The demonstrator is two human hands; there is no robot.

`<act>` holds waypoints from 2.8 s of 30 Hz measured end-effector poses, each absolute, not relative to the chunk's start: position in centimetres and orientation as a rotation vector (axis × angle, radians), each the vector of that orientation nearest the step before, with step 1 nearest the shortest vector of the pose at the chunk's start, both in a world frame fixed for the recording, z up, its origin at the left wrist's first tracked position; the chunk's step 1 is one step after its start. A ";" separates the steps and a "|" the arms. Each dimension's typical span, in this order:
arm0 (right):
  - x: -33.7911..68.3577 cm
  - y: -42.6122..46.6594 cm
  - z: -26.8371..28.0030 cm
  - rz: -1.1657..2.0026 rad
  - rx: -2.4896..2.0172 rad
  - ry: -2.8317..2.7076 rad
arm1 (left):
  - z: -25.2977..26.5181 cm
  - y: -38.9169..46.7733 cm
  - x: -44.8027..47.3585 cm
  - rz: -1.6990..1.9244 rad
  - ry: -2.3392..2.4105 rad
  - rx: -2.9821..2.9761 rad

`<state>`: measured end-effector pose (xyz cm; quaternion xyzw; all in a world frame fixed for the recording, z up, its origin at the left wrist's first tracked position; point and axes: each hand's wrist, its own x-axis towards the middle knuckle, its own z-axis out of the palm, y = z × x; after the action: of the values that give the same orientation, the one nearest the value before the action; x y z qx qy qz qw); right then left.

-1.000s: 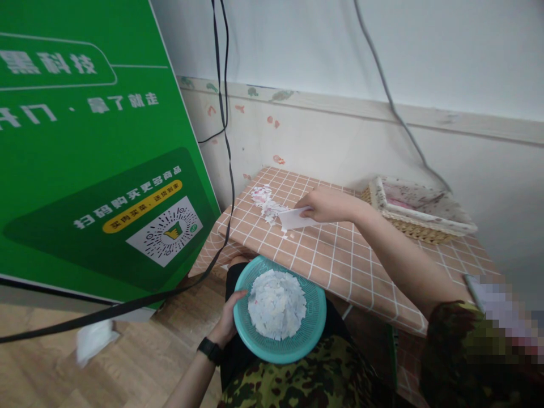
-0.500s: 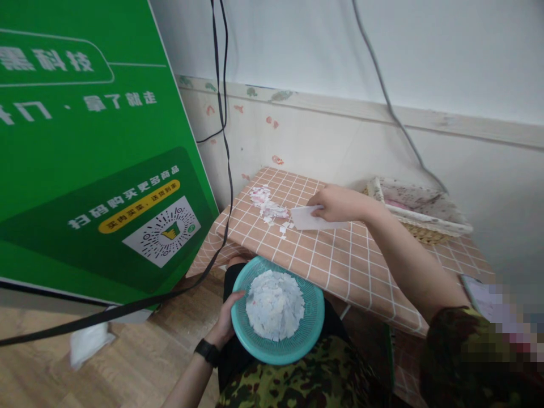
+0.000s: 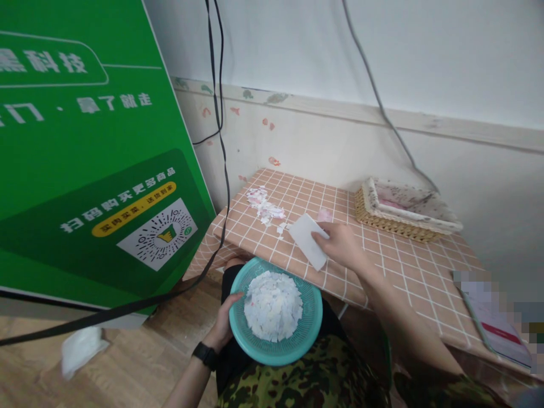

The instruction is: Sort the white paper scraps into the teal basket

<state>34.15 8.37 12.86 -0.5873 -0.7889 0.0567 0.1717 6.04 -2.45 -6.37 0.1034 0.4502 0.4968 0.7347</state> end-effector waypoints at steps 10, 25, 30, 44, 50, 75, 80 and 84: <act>34.9 10.8 13.0 0.041 -1.658 -2.189 | -7.0 -2.4 6.0 1.094 0.977 0.233; 33.4 10.0 15.2 0.093 -1.421 -2.429 | -6.8 -2.5 5.9 1.102 0.979 0.230; 32.9 8.5 15.0 0.233 -1.385 -2.434 | -6.2 -2.5 6.1 1.091 0.962 0.234; 33.8 8.3 16.8 0.135 -1.448 -2.490 | -4.9 -2.5 6.6 1.120 1.099 0.162; 33.6 8.2 15.7 0.228 -1.406 -2.512 | -4.6 -2.5 6.6 1.134 1.094 0.170; 33.4 7.2 14.6 0.304 -1.506 -2.368 | -5.3 -2.4 6.4 1.127 1.084 0.194; 32.8 7.4 14.6 0.297 -1.493 -2.358 | -5.5 -2.5 6.4 1.132 1.064 0.206; 32.1 8.0 14.5 0.306 -1.433 -2.377 | -5.3 -2.5 6.4 1.148 1.061 0.201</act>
<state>32.11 7.96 14.49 -0.5054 -0.8383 0.1080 0.1737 6.41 -2.49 -5.34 0.0906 0.4774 0.5163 0.7052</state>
